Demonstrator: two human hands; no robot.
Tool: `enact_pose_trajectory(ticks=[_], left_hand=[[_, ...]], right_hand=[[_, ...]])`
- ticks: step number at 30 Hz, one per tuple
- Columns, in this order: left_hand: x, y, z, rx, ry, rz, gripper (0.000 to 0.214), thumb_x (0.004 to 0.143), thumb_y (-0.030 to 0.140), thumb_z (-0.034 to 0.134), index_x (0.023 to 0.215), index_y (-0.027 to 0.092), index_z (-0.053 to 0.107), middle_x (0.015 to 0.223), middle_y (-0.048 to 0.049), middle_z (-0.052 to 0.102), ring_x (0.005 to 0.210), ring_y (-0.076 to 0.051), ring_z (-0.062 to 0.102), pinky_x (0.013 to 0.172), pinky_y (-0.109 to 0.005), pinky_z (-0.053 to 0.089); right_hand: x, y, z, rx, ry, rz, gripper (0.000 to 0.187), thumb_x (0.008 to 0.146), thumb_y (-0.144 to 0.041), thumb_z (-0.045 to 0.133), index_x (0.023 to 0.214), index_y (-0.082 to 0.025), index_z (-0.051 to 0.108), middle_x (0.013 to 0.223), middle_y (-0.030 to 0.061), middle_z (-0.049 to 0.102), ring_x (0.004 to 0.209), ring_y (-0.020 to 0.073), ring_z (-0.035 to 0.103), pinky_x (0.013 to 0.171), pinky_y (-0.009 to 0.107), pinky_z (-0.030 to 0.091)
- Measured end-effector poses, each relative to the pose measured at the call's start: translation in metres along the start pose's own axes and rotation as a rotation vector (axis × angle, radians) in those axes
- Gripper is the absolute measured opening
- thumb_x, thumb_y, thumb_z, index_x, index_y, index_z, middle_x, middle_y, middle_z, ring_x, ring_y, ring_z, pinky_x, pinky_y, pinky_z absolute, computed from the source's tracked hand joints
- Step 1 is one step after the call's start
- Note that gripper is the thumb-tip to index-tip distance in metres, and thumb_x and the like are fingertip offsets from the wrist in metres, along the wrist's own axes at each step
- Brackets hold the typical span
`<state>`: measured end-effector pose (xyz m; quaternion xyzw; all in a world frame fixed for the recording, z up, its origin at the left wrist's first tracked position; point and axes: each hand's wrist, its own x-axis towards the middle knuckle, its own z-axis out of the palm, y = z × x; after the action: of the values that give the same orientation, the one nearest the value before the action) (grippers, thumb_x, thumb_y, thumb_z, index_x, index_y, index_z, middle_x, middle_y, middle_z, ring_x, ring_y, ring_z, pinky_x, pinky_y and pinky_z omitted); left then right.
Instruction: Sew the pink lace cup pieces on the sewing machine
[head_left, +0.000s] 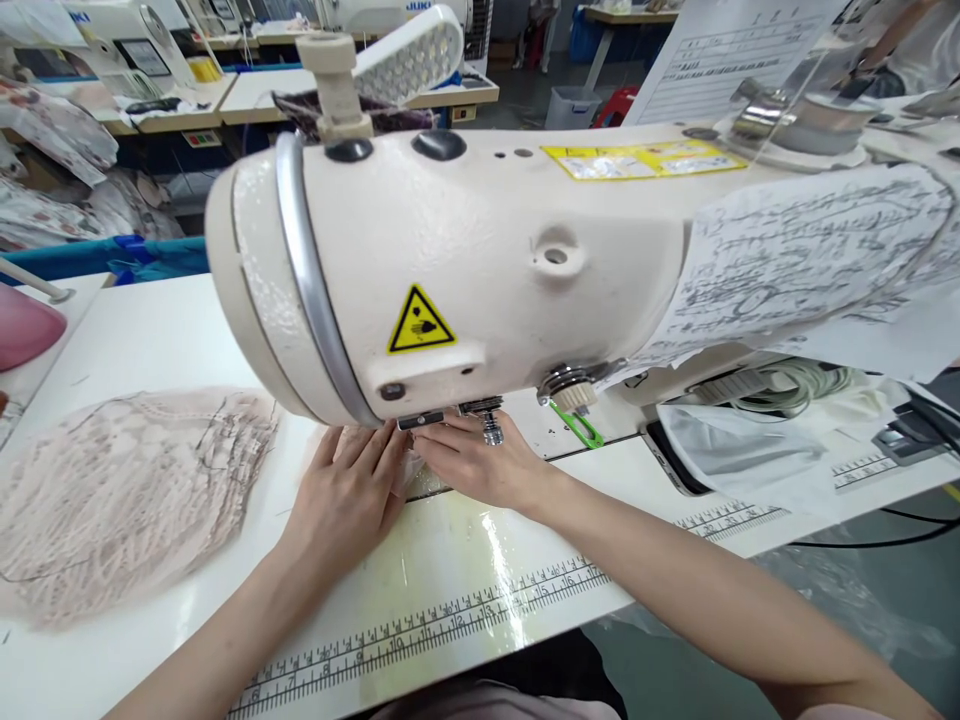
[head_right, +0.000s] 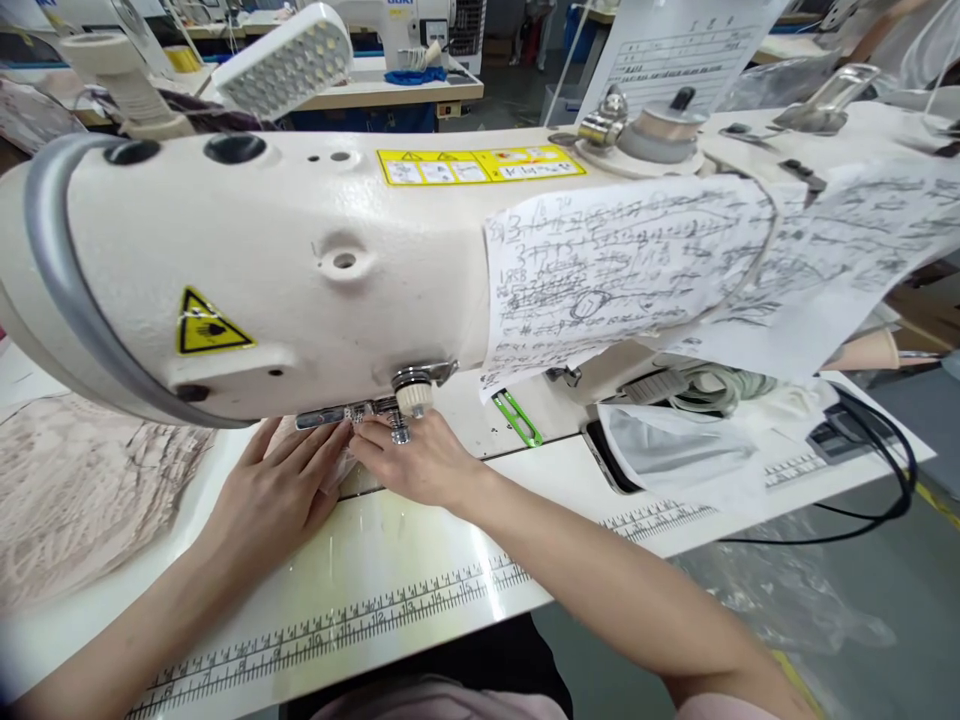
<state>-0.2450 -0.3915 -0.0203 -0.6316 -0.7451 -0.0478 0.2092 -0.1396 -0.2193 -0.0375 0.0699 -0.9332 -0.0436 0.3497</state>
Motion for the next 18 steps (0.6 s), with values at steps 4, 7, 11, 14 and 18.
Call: enact_pose_trajectory(ticks=[4,7,11,14,18], left_hand=[[-0.001,0.001,0.0,-0.004,-0.011,-0.001,0.042,0.091,0.021,0.043,0.127,0.006,0.059,0.121,-0.0169,0.068,0.102,-0.031,0.067,0.099,-0.054,0.042],[0.0,0.002,0.0,0.006,-0.005,-0.003,0.042,0.091,0.021,0.043,0.127,0.006,0.058,0.12,-0.0167,0.068,0.101,-0.031,0.067,0.099,-0.054,0.042],[0.001,0.004,0.0,0.033,-0.001,-0.006,0.041,0.092,0.021,0.041,0.126,0.006,0.058,0.119,-0.0158,0.069,0.101,-0.03,0.067,0.097,-0.053,0.043],[0.001,0.004,-0.001,0.036,0.01,0.0,0.04,0.092,0.02,0.042,0.125,0.006,0.059,0.116,-0.015,0.07,0.1,-0.03,0.068,0.097,-0.053,0.044],[0.001,0.004,0.0,0.039,0.016,-0.006,0.04,0.092,0.02,0.043,0.126,0.007,0.059,0.113,-0.0144,0.071,0.098,-0.03,0.068,0.096,-0.052,0.044]], right_hand=[[0.001,0.003,-0.001,0.007,-0.03,-0.01,0.015,0.091,-0.011,0.054,0.089,-0.021,0.064,0.098,-0.0041,0.072,0.068,0.0122,0.055,0.055,0.031,0.031],[0.002,0.004,-0.002,-0.033,-0.052,-0.018,0.018,0.091,-0.009,0.052,0.092,-0.021,0.065,0.1,-0.0037,0.072,0.063,0.0113,0.053,0.051,0.031,0.029],[0.003,0.007,-0.002,-0.048,-0.085,-0.034,0.021,0.092,-0.009,0.049,0.097,-0.021,0.067,0.1,-0.0019,0.072,0.062,0.0113,0.052,0.048,0.031,0.027],[0.003,0.008,-0.003,0.024,-0.134,-0.007,0.022,0.094,-0.011,0.048,0.101,-0.02,0.067,0.101,-0.0001,0.071,0.067,0.0123,0.056,0.05,0.03,0.03],[0.005,0.011,-0.006,0.071,-0.161,0.02,0.027,0.094,-0.007,0.045,0.098,-0.021,0.068,0.105,-0.0003,0.072,0.076,0.0144,0.061,0.051,0.031,0.032]])
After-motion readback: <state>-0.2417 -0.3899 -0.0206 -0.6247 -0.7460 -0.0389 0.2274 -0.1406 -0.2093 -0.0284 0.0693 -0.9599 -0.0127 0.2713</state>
